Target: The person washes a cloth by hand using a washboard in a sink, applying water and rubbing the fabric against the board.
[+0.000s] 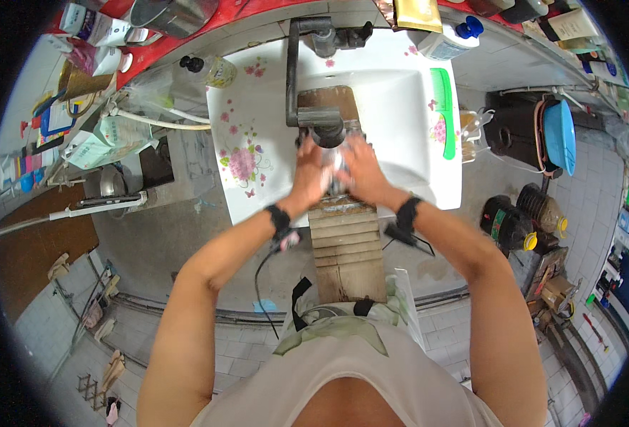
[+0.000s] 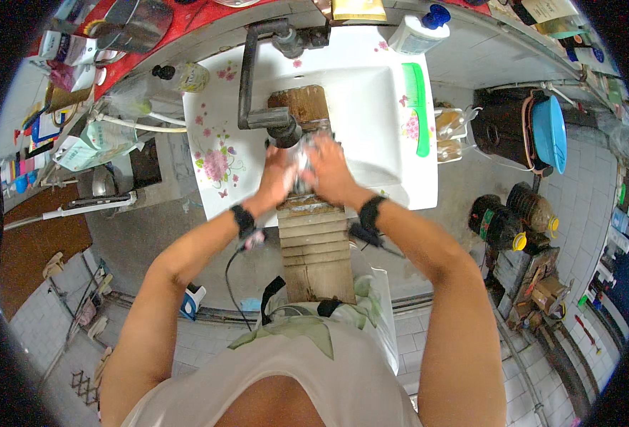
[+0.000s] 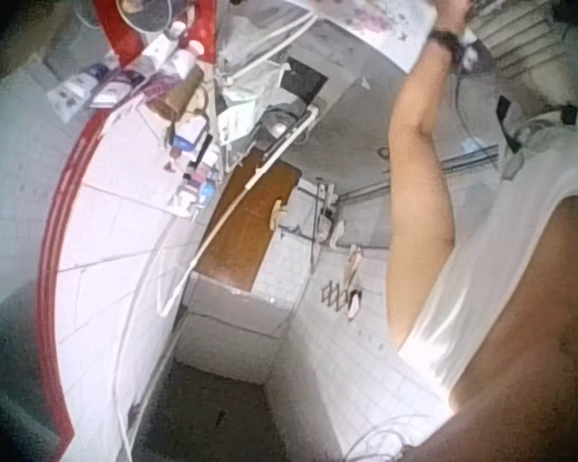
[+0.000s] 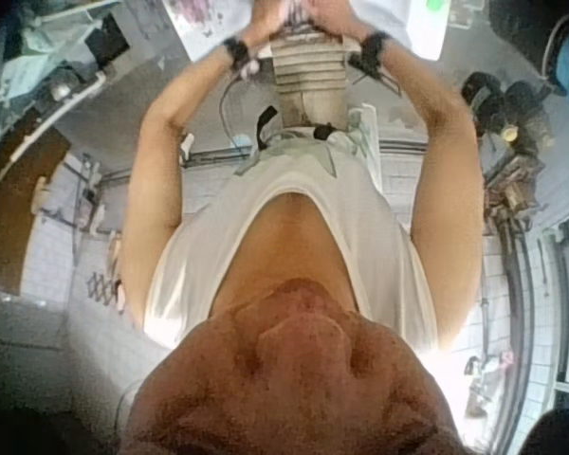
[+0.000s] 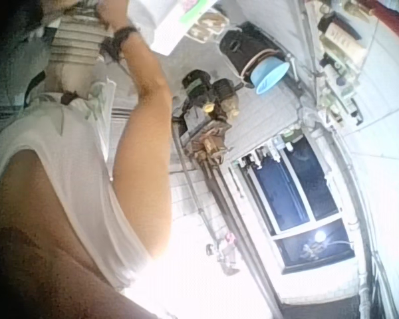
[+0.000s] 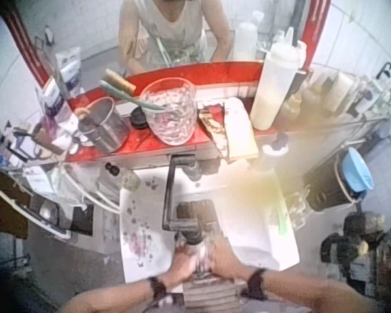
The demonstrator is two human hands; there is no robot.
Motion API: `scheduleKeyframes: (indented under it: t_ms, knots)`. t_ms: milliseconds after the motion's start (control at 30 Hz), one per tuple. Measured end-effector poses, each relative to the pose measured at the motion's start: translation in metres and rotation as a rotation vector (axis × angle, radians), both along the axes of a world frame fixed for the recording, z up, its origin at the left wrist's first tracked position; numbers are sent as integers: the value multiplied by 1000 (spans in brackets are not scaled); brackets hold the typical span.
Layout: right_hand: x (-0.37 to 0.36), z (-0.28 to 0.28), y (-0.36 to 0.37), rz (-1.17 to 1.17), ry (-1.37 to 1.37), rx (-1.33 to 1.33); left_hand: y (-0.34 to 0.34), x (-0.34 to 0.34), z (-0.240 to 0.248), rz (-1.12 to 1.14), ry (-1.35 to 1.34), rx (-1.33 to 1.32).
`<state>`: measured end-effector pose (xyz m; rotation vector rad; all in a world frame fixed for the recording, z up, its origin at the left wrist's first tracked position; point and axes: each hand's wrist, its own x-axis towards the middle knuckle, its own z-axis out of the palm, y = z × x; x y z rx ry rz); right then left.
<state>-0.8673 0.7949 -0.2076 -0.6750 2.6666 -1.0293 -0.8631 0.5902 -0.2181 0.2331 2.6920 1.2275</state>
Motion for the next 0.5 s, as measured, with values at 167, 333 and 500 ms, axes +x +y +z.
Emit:
scheduleKeyframes:
  t_ms: [167, 333, 500]
  knots:
    - [3, 29, -8, 128, 2, 63, -15, 10, 5, -106, -13, -198]
    - [-55, 0, -1, 12, 65, 78, 14, -61, -25, 173, -117, -18]
    - [45, 51, 11, 43, -33, 12, 15, 39, 30, -46, -15, 26]
